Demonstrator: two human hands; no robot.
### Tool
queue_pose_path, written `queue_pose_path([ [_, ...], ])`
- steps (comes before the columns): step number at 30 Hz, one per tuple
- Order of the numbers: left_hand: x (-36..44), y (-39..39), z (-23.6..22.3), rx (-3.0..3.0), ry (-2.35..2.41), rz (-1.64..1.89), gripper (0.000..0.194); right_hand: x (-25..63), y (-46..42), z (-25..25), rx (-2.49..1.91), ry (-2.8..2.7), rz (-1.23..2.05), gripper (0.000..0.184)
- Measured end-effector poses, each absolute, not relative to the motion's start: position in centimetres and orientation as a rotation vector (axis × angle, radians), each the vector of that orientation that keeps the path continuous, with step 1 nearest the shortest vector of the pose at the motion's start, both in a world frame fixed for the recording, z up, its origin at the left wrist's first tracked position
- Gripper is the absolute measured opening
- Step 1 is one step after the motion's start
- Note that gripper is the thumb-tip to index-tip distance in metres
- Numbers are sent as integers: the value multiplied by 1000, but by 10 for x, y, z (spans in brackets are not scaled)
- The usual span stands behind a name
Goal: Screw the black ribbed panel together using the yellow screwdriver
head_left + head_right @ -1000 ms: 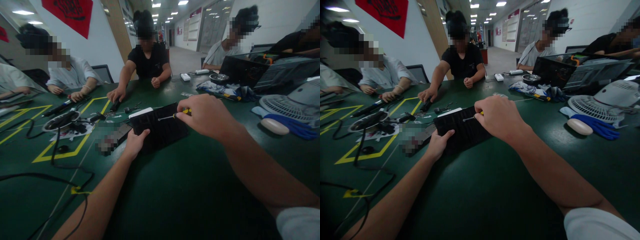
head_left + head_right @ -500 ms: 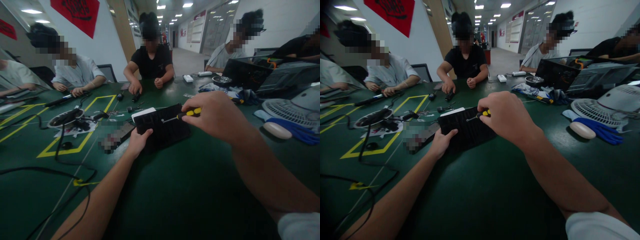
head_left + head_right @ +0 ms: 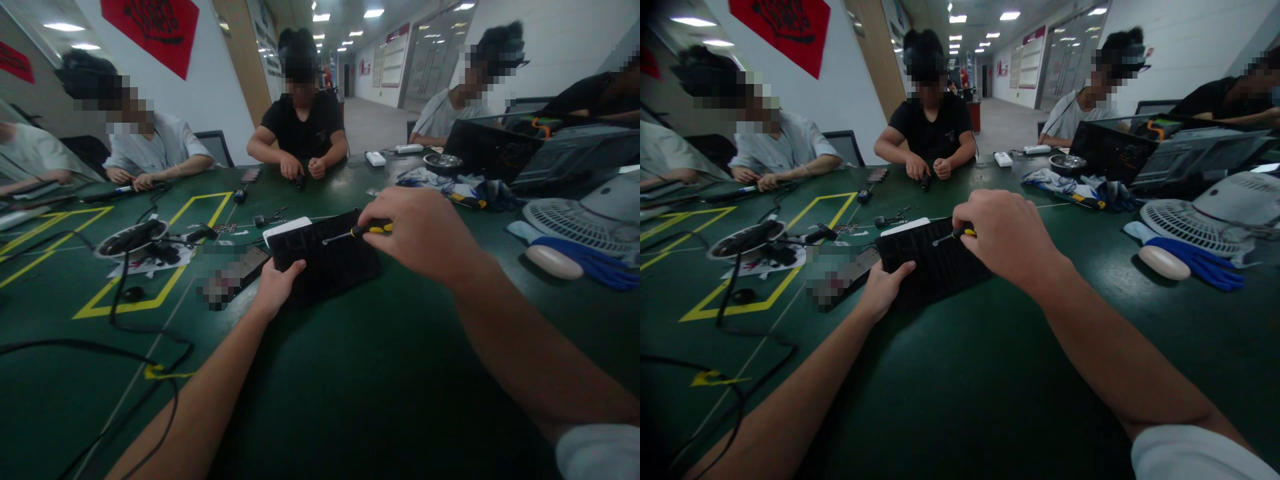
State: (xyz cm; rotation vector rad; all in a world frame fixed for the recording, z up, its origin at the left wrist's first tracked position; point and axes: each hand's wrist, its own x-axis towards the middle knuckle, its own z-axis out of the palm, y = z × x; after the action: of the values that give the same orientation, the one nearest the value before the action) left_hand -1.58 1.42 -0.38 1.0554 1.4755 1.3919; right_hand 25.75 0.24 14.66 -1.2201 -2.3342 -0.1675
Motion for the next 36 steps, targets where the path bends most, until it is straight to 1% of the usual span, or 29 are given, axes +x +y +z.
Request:
queue_pose_path([
  [11,-15,13,-2,1064,1462,1392,49,255,0,145,-1230,-2319,-175,15],
  [22,-14,13,-1,1050,1482,1407,50,253,2,143,-1307,-2274,-199,17],
  [31,-17,13,-4,1069,1482,1389,50,258,-4,150,-1306,-2246,-176,18],
  [36,-16,13,-3,1057,1470,1393,51,261,-5,153,-1239,-2310,-170,15],
])
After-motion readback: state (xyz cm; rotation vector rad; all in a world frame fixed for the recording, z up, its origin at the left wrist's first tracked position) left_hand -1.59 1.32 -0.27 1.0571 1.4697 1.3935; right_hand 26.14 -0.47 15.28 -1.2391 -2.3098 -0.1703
